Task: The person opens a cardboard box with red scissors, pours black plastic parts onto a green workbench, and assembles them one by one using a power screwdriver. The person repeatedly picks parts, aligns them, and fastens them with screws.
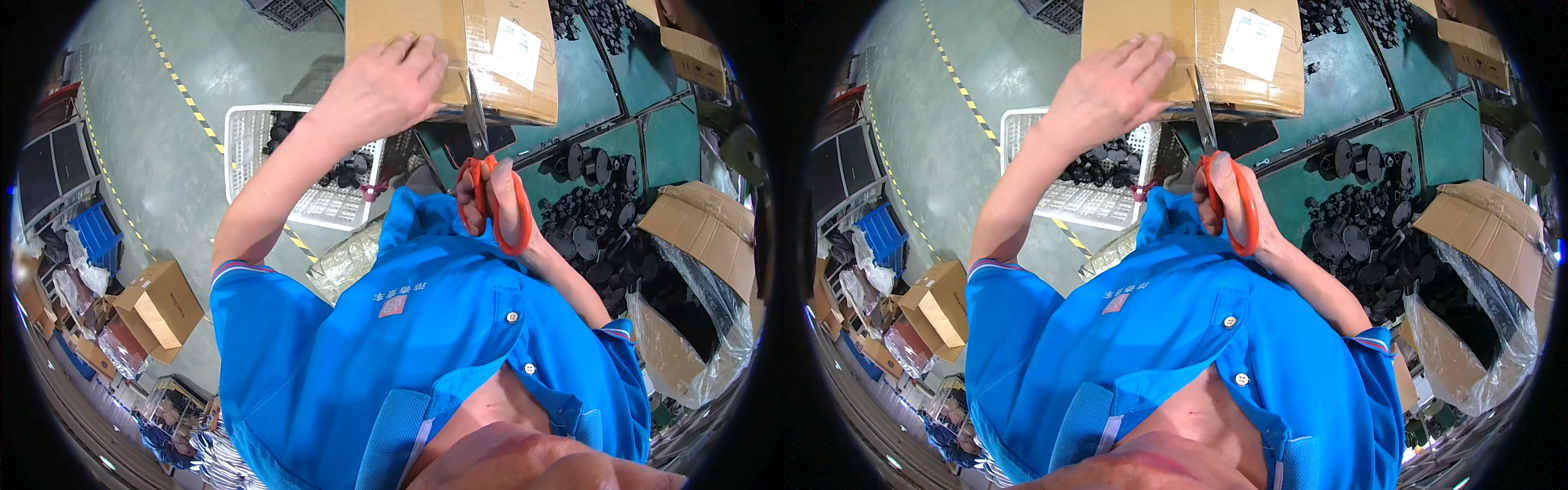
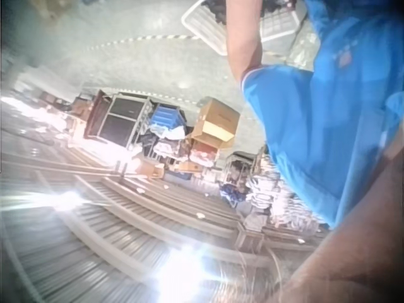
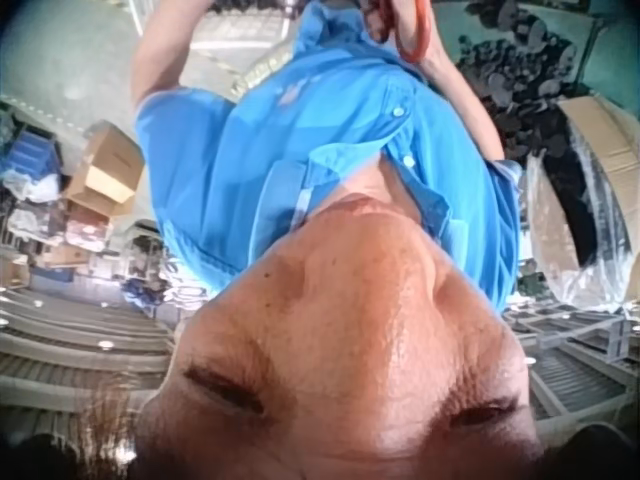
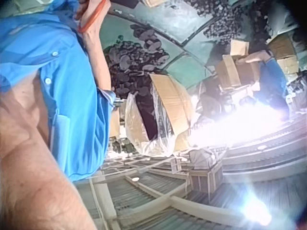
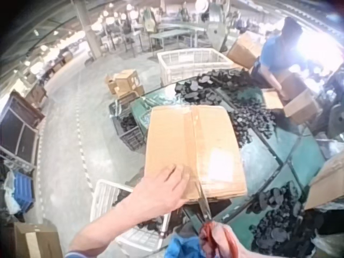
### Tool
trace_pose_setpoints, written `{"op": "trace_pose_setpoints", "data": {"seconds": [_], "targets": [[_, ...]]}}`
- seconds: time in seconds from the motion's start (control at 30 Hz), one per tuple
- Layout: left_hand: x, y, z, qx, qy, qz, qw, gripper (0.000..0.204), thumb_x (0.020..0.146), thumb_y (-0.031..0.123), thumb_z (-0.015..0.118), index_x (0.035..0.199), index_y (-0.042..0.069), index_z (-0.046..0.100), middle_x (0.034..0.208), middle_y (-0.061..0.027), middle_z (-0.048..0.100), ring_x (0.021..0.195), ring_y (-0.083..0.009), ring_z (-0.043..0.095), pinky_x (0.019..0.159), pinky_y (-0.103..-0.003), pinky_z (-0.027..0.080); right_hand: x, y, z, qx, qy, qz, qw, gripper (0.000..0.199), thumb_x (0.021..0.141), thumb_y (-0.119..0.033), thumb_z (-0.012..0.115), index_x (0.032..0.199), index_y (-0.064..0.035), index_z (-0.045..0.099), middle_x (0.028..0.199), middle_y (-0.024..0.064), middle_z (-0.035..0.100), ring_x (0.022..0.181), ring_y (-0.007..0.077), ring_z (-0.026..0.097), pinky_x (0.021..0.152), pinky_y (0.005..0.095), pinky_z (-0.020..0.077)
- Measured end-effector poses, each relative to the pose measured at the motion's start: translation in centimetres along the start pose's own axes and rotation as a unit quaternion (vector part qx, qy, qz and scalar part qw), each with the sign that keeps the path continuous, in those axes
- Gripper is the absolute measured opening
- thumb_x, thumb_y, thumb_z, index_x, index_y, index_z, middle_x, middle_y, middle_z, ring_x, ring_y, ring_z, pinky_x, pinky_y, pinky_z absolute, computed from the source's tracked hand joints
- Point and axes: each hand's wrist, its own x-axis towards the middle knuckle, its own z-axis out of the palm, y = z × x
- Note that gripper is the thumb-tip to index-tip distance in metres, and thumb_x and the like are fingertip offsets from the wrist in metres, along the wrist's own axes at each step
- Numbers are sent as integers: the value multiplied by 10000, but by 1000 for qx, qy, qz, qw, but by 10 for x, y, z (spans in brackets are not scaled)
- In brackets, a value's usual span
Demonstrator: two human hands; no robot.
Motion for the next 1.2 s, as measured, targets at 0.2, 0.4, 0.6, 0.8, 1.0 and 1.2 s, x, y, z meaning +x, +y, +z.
{"op": "trace_pose_setpoints", "data": {"seconds": [0.2, 0.4, 0.6, 0.8, 1.0, 1.2], "targets": [[-5, 9, 8, 114, 58, 124, 984, 238, 660, 168, 632, 849, 28, 597, 848, -106, 589, 847, -251, 654, 700, -304, 547, 9, -15, 22, 49, 53, 21, 997, 780, 942, -727, 267, 789, 2, 498, 609, 86, 493, 445, 173, 458, 440, 296, 389], [-4, 7, 3, 53, 78, 152, 984, 174, 645, 160, 625, 754, 51, 544, 803, -89, 561, 776, -231, 630, 650, -288, 517, 22, -41, 24, -7, 87, -6, 996, 829, 901, -787, 242, 798, -10, 511, 672, 89, 523, 422, 140, 423, 388, 294, 374], [1, -2, 4, -5, 150, 157, 976, 129, 667, 169, 623, 644, 92, 522, 656, -25, 445, 600, -173, 554, 537, -279, 454, 29, -63, 27, 57, 85, 50, 993, 835, 881, -809, 265, 787, -20, 522, 674, 79, 512, 450, 138, 432, 403, 282, 367], [0, -9, -7, -36, 152, 138, 978, 159, 599, 138, 604, 695, 82, 491, 694, -29, 454, 654, -170, 544, 530, -275, 445, 49, -87, 31, 50, 101, 36, 993, 866, 880, -808, 271, 774, 18, 510, 676, 109, 518, 474, 185, 486, 441, 303, 408], [-1, -6, -2, -65, 159, 123, 977, 139, 605, 166, 592, 682, 107, 494, 682, -18, 431, 635, -159, 519, 528, -268, 409, 32, -118, 14, -67, 98, 118, 986, 845, 898, -785, 261, 700, -7, 525, 612, 113, 540, 429, 170, 493, 425, 305, 416], [0, -6, -1, -65, 154, 140, 976, 133, 612, 190, 586, 664, 112, 492, 676, -17, 427, 642, -165, 523, 556, -274, 400, 51, -122, 9, -95, 108, 110, 983, 837, 895, -785, 280, 670, -14, 517, 562, 100, 519, 375, 167, 458, 375, 294, 395]]}}
